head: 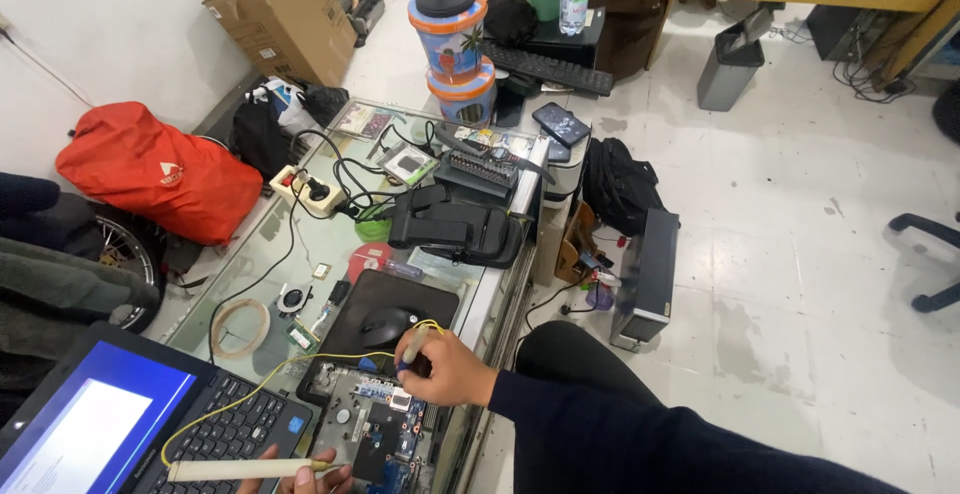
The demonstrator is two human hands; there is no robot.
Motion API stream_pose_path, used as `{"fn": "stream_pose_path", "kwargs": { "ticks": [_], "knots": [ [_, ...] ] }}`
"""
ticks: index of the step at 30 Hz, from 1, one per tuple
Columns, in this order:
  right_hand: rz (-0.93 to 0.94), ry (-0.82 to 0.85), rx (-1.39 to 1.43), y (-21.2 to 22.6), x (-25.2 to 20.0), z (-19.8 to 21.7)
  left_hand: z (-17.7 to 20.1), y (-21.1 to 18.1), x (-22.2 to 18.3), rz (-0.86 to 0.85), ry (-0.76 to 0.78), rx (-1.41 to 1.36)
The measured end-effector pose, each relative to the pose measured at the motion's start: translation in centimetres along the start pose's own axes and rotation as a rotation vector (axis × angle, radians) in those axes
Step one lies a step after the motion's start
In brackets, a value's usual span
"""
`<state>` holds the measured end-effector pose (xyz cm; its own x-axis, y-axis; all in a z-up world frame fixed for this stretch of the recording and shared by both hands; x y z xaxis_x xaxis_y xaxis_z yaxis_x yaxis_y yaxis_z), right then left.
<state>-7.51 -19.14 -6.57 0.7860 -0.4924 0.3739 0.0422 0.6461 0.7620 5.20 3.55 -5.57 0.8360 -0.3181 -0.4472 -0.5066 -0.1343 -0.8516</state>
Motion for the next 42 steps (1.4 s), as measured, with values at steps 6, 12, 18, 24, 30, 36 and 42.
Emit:
{"fn": "stream_pose_path", "kwargs": {
  "ticks": [6, 12, 18, 24, 30, 36, 42],
  "knots": [
    [0.034, 0.0, -0.014, 0.5, 0.0, 0.3, -0.3, -1.9, -2.3, -0.111, 0.023, -0.005],
    [0.182, -0.03, 0.09, -2.1, 1.2, 0.5, -2.0, -5.7, -6.3, -0.314, 0.083, -0.051],
    [0.232, 0.067, 0.192, 2.1, 2.7, 1.5, -1.3, -8.0, -8.0, -0.517, 0.166, 0.161],
    [0.254, 0.228, 0.27, 4.6, 5.2, -1.1, -1.8, -7.7, -6.7, -0.415, 0.165, 0.226],
    [0.222, 0.417, 0.277, 5.0, 5.3, -1.5, -2.4, -4.8, -4.5, -0.34, 0.234, 0.407],
    [0.068, 0.382, 0.26, 4.0, 2.1, 0.2, -3.0, -3.4, -3.9, -0.305, 0.266, 0.467],
    [0.208, 0.353, 0.064, 5.0, 0.8, 1.2, -3.8, -2.5, -3.8, -0.22, 0.314, 0.546]
  ]
}}
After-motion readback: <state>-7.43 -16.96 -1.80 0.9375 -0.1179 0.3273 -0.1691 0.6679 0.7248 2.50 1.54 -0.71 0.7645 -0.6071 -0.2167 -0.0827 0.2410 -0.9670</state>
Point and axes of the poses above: each hand's wrist, its own x-axis towards the middle knuckle, its own z-axis out of the back of the hand, y = z × x, the point moved 3 cm from there along x, towards the middle knuckle, and after that the axes turned 13 degrees about -x, right-handed, at the moved point
